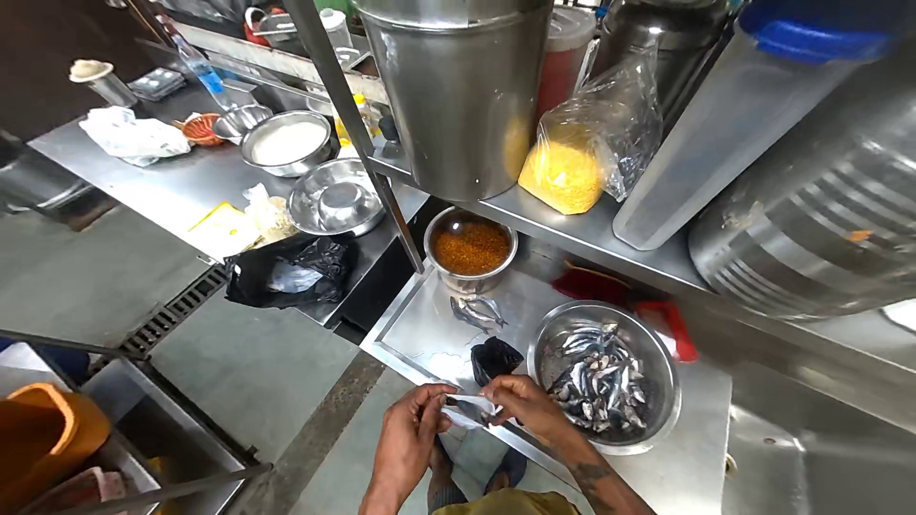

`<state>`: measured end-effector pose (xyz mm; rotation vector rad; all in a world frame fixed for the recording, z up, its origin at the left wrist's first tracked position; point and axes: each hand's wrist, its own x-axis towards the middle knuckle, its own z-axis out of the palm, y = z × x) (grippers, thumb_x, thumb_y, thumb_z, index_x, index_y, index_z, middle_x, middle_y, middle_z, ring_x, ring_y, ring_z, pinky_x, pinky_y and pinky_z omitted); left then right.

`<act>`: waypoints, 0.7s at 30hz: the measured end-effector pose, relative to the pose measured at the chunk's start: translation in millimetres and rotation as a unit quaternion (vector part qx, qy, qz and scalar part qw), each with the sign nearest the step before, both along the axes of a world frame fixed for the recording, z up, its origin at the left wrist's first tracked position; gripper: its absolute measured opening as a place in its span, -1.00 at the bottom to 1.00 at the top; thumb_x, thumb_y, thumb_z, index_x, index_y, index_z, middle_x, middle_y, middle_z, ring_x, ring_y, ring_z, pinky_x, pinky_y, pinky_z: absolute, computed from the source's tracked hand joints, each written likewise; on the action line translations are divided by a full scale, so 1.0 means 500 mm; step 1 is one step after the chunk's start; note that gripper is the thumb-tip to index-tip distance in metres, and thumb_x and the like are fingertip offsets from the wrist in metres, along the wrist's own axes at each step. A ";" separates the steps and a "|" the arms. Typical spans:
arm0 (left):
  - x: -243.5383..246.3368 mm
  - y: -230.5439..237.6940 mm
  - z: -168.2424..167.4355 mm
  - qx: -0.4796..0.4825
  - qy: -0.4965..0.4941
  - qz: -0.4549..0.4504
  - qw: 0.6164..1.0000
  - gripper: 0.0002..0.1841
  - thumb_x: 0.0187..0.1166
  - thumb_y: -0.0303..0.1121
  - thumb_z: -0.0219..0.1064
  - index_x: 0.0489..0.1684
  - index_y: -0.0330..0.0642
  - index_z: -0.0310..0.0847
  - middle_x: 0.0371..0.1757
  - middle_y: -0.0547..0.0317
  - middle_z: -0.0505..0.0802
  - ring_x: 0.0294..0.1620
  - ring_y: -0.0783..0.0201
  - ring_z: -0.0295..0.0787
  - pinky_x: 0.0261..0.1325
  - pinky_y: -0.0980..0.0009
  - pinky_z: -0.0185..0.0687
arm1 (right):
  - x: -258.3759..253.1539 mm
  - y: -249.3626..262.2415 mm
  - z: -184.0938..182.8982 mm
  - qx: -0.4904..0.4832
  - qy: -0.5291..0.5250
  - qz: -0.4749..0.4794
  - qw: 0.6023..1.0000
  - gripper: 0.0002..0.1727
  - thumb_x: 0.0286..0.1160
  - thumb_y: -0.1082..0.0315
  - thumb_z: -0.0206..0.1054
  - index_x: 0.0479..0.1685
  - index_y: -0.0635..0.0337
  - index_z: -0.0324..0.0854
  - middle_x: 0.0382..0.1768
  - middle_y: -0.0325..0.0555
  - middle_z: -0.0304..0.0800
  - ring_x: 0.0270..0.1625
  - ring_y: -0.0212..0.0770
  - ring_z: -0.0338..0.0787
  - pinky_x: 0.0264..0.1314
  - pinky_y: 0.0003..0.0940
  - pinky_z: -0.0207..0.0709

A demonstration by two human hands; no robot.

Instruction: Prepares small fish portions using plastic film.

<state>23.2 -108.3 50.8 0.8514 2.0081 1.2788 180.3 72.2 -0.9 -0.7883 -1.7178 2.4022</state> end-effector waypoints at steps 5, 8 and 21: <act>-0.018 -0.001 0.018 0.076 0.025 0.005 0.997 -0.77 0.76 -0.41 0.17 0.04 -0.11 0.80 -0.05 0.18 0.89 -0.28 0.23 0.90 -0.13 0.32 0.95 | -0.053 -0.049 -0.043 -0.249 -0.067 -0.021 0.966 -0.26 0.71 -0.28 0.10 0.61 0.11 0.41 0.28 0.14 0.73 0.14 0.12 0.83 0.08 0.16 0.76; -0.038 -0.009 0.014 0.087 0.031 -0.024 0.995 -0.76 0.77 -0.42 0.14 0.06 -0.12 0.79 -0.04 0.18 0.87 -0.22 0.26 0.89 -0.07 0.33 0.94 | -0.092 -0.088 -0.028 -0.365 -0.010 0.021 0.931 -0.14 0.68 -0.41 -0.02 0.78 0.00 0.18 0.38 0.24 0.66 0.25 0.26 0.79 0.23 0.28 0.71; -0.182 -0.038 -0.059 -0.123 0.090 -0.285 0.947 -0.74 0.72 -0.16 0.22 0.13 0.16 0.84 0.08 0.31 0.89 0.07 0.32 0.84 0.26 0.15 0.74 | -0.284 -0.125 -0.067 -0.273 -0.115 -0.248 0.922 -0.46 0.36 0.49 0.46 0.35 0.23 0.38 -0.36 -0.01 0.70 -0.45 -0.23 0.69 -0.47 -0.35 0.61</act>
